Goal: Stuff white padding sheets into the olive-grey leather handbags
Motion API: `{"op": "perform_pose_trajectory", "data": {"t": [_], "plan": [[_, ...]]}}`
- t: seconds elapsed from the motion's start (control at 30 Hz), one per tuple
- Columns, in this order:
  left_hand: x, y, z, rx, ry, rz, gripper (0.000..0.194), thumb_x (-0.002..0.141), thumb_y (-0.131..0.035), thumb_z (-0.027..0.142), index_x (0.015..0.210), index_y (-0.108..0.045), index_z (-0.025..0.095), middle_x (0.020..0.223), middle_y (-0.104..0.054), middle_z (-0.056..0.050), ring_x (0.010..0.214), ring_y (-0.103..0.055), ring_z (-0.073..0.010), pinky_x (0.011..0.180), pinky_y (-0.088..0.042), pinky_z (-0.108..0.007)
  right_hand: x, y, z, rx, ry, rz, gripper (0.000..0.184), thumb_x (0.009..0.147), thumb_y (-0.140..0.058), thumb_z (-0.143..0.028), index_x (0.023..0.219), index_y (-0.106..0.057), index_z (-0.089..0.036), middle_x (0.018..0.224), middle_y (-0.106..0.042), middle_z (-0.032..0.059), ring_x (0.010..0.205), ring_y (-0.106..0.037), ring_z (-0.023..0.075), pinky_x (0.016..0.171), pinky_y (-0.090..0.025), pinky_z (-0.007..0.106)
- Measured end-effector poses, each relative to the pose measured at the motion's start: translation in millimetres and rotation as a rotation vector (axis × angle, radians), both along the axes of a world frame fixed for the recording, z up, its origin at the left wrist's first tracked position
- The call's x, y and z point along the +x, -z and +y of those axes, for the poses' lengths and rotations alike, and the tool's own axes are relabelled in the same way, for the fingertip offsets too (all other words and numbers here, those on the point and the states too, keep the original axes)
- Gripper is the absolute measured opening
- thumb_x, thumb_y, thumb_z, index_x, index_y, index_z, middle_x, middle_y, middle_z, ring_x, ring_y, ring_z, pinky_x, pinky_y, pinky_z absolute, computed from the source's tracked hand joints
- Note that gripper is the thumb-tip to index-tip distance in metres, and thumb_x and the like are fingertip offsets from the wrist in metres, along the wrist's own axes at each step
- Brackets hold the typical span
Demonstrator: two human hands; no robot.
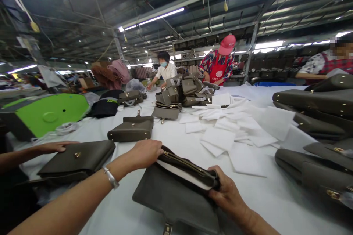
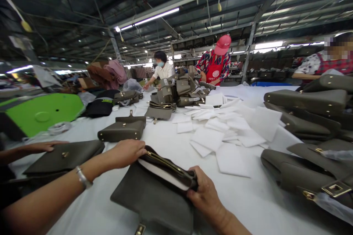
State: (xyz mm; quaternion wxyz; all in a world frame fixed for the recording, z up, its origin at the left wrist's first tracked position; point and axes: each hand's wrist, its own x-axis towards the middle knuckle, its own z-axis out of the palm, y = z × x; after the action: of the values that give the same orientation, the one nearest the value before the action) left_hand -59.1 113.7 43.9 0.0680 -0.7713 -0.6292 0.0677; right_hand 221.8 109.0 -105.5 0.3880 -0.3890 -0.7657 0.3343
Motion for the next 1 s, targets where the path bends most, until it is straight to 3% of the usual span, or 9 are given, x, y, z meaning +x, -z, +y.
{"op": "perform_pose_trajectory", "data": {"t": [0.17, 0.3, 0.47, 0.67, 0.73, 0.8, 0.9, 0.97, 1.0], "plan": [[-29, -0.8, 3, 0.004, -0.031, -0.08, 0.031, 0.092, -0.043, 0.041, 0.078, -0.062, 0.021, 0.08, -0.069, -0.004, 0.076, -0.066, -0.0215, 0.063, -0.043, -0.029, 1, -0.6, 0, -0.039, -0.009, 0.001, 0.032, 0.074, -0.056, -0.045, 0.092, -0.05, -0.019, 0.08, -0.054, 0.0016, 0.072, -0.05, 0.0174, 0.066, -0.041, 0.03], [-13, 14.4, -11, 0.254, -0.086, -0.101, 0.026, 0.095, -0.04, 0.027, 0.108, -0.058, 0.014, 0.106, -0.065, -0.015, 0.099, -0.061, -0.0288, 0.085, -0.043, -0.043, 1, -4.2, -1, -0.189, -0.053, 0.063, 0.047, 0.067, -0.069, -0.045, 0.102, -0.052, -0.019, 0.088, -0.059, 0.0016, 0.079, -0.052, 0.0183, 0.069, -0.042, 0.028], [22, 52.2, -38, 0.417, 0.387, -0.244, 0.037, 0.087, -0.06, 0.027, 0.122, -0.051, 0.023, 0.119, -0.059, -0.006, 0.109, -0.052, -0.0261, 0.095, -0.04, -0.043, 5, -13.3, 2, -0.125, -0.035, 0.066, 0.023, 0.07, -0.063, -0.036, 0.072, -0.048, -0.018, 0.068, -0.048, -0.0023, 0.064, -0.042, 0.013, 0.057, -0.034, 0.025], [46, 74.1, -46, 0.532, 0.526, -0.415, 0.014, 0.09, -0.05, 0.015, 0.1, -0.058, 0.02, 0.097, -0.058, -0.005, 0.094, -0.05, -0.0227, 0.089, -0.04, -0.041, 44, -21.2, -16, -0.286, -0.012, 0.035, 0.016, 0.065, -0.063, -0.023, 0.072, -0.05, -0.018, 0.068, -0.05, -0.0024, 0.064, -0.041, 0.0124, 0.056, -0.035, 0.023], [49, 80.1, -45, 0.564, 0.595, -0.478, 0.015, 0.089, -0.05, 0.012, 0.099, -0.058, 0.019, 0.093, -0.057, -0.005, 0.089, -0.049, -0.0216, 0.085, -0.04, -0.039, 61, -25.2, -25, -0.307, 0.029, -0.041, 0.017, 0.065, -0.067, -0.025, 0.074, -0.055, -0.018, 0.07, -0.053, -0.0011, 0.066, -0.045, 0.0138, 0.057, -0.037, 0.024], [52, 87.3, -44, 0.573, 0.616, -0.519, 0.013, 0.087, -0.052, 0.011, 0.096, -0.058, 0.019, 0.089, -0.057, -0.004, 0.086, -0.049, -0.0214, 0.082, -0.038, -0.038, 77, -35.0, -27, -0.383, -0.045, -0.067, 0.029, 0.062, -0.074, -0.037, 0.08, -0.062, -0.018, 0.076, -0.06, 0.0017, 0.071, -0.052, 0.0177, 0.062, -0.041, 0.026], [57, 95.7, -43, 0.574, 0.596, -0.508, 0.007, 0.085, -0.055, 0.013, 0.084, -0.055, 0.02, 0.084, -0.057, -0.003, 0.084, -0.049, -0.0219, 0.08, -0.035, -0.039, 96, -56.2, -6, -0.578, -0.297, -0.06, 0.058, 0.06, -0.073, -0.06, 0.1, -0.067, -0.018, 0.095, -0.068, 0.0086, 0.09, -0.061, 0.0266, 0.078, -0.047, 0.034], [60, 97.5, -43, 0.596, 0.584, -0.477, 0.007, 0.084, -0.056, 0.015, 0.08, -0.054, 0.02, 0.084, -0.059, -0.002, 0.086, -0.049, -0.0224, 0.081, -0.033, -0.04, 102, -65.7, 27, -0.539, -0.26, -0.179, 0.06, 0.077, -0.055, -0.064, 0.112, -0.064, -0.016, 0.107, -0.067, 0.0118, 0.099, -0.062, 0.0271, 0.087, -0.048, 0.037], [62, 97.4, -42, 0.616, 0.577, -0.464, 0.006, 0.083, -0.056, 0.016, 0.08, -0.054, 0.02, 0.085, -0.06, -0.002, 0.088, -0.05, -0.0229, 0.083, -0.032, -0.04, 101, -67.2, 47, -0.417, -0.137, -0.323, 0.056, 0.085, -0.046, -0.059, 0.116, -0.062, -0.015, 0.112, -0.065, 0.0126, 0.102, -0.062, 0.0255, 0.089, -0.048, 0.037]]}}
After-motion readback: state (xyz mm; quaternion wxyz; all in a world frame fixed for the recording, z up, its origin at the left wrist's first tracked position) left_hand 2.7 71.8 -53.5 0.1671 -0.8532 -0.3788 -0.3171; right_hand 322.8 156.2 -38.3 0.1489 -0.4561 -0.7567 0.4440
